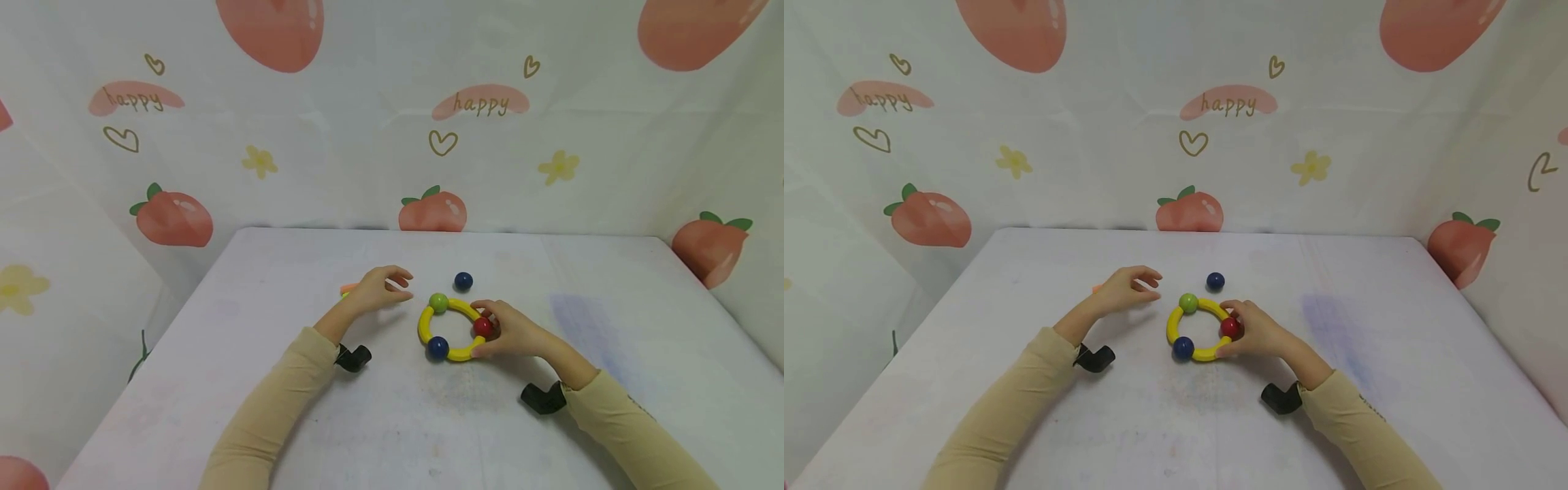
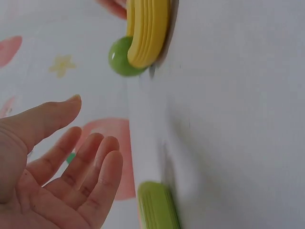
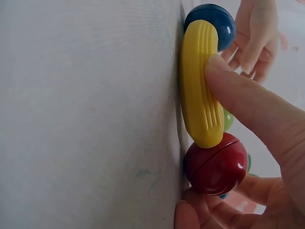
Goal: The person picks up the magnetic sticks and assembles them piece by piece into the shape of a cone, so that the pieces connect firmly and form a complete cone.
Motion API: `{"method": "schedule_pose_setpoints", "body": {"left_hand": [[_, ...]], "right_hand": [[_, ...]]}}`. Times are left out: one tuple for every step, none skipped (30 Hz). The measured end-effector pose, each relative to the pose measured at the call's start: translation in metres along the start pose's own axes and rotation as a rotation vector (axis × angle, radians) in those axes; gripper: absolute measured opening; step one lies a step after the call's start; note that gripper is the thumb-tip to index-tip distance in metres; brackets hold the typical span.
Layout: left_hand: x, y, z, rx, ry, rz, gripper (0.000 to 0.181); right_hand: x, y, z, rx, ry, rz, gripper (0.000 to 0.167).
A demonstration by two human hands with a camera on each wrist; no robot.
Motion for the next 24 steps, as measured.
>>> {"method": "schedule_pose_setpoints", "body": {"left_hand": [[-0.003, 0.002, -0.004, 0.011, -0.006, -0.004, 0.042], [-0.005, 0.003, -0.007, 0.02, -0.011, -0.009, 0.042], [-0.007, 0.005, -0.01, 0.029, -0.02, -0.01, 0.042], [-0.01, 0.007, -0.013, 0.04, -0.032, -0.012, 0.042], [-0.012, 0.009, -0.016, 0.049, -0.041, -0.014, 0.042], [-0.015, 0.011, -0.019, 0.056, -0.047, -0.015, 0.041], [-0.017, 0.013, -0.021, 0.062, -0.057, -0.012, 0.04], [-0.019, 0.015, -0.023, 0.068, -0.062, -0.009, 0.039], [-0.021, 0.017, -0.025, 0.074, -0.069, -0.006, 0.038], [-0.023, 0.018, -0.026, 0.077, -0.076, -0.007, 0.037], [-0.025, 0.019, -0.027, 0.079, -0.083, -0.006, 0.035], [-0.027, 0.021, -0.028, 0.081, -0.09, -0.005, 0.034], [-0.029, 0.022, -0.029, 0.081, -0.097, -0.008, 0.034], [-0.031, 0.023, -0.029, 0.078, -0.099, -0.016, 0.033], [-0.033, 0.024, -0.029, 0.074, -0.109, -0.022, 0.033], [-0.034, 0.025, -0.029, 0.07, -0.114, -0.028, 0.033], [-0.035, 0.026, -0.028, 0.066, -0.118, -0.033, 0.034], [-0.036, 0.027, -0.028, 0.062, -0.126, -0.041, 0.034], [-0.037, 0.028, -0.028, 0.059, -0.136, -0.047, 0.034], [-0.037, 0.028, -0.028, 0.058, -0.147, -0.051, 0.034], [-0.038, 0.029, -0.028, 0.056, -0.161, -0.056, 0.034], [-0.038, 0.029, -0.028, 0.054, -0.172, -0.061, 0.033], [-0.038, 0.03, -0.027, 0.053, -0.187, -0.064, 0.032], [-0.039, 0.03, -0.027, 0.052, -0.2, -0.062, 0.031]], "right_hand": [[0.0, 0.0, 0.0, 0.001, -0.002, 0.002, 0.083], [0.0, 0.0, 0.0, -0.002, 0.0, -0.003, 0.083], [0.0, 0.0, 0.0, -0.001, -0.001, 0.0, 0.083], [0.0, 0.0, 0.0, -0.002, -0.002, 0.002, 0.083], [0.0, 0.0, 0.0, 0.0, -0.003, 0.004, 0.083], [0.0, 0.0, 0.001, -0.002, -0.002, 0.005, 0.083], [-0.001, 0.0, 0.001, -0.004, -0.002, 0.002, 0.084], [-0.001, 0.0, 0.001, -0.006, 0.001, -0.003, 0.084], [-0.001, 0.0, 0.001, -0.002, -0.001, 0.005, 0.083], [-0.001, 0.0, 0.001, -0.004, 0.0, 0.001, 0.083], [-0.001, -0.001, 0.001, -0.001, 0.0, 0.004, 0.083], [-0.001, 0.0, 0.001, -0.004, 0.0, 0.002, 0.083], [-0.002, 0.0, 0.001, -0.003, -0.001, 0.004, 0.083], [-0.001, 0.0, 0.001, -0.003, -0.001, 0.006, 0.083], [-0.001, 0.0, 0.001, -0.001, -0.003, 0.011, 0.083], [-0.001, 0.0, 0.001, -0.002, -0.004, 0.012, 0.083], [-0.001, 0.0, 0.0, 0.0, -0.006, 0.014, 0.083], [-0.002, 0.0, 0.0, -0.002, -0.005, 0.009, 0.083], [-0.002, 0.001, 0.0, -0.001, -0.006, 0.008, 0.083], [-0.002, 0.001, 0.0, -0.001, -0.005, 0.001, 0.083], [-0.002, 0.001, 0.0, 0.001, -0.006, -0.001, 0.082], [-0.002, 0.001, 0.001, 0.002, -0.005, -0.004, 0.082], [-0.002, 0.001, 0.001, 0.001, -0.005, -0.011, 0.082], [-0.002, 0.001, 0.001, 0.002, -0.004, -0.012, 0.082]]}}
Point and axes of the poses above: each hand's wrist, its own y-axis away from the middle knuckle, its own z-axis out of the palm, x = y × z, the point moved 6 cm from there along -y, towards the middle knuckle, and after that the axes turned 14 degrees about -y, right-handed, at the moved point
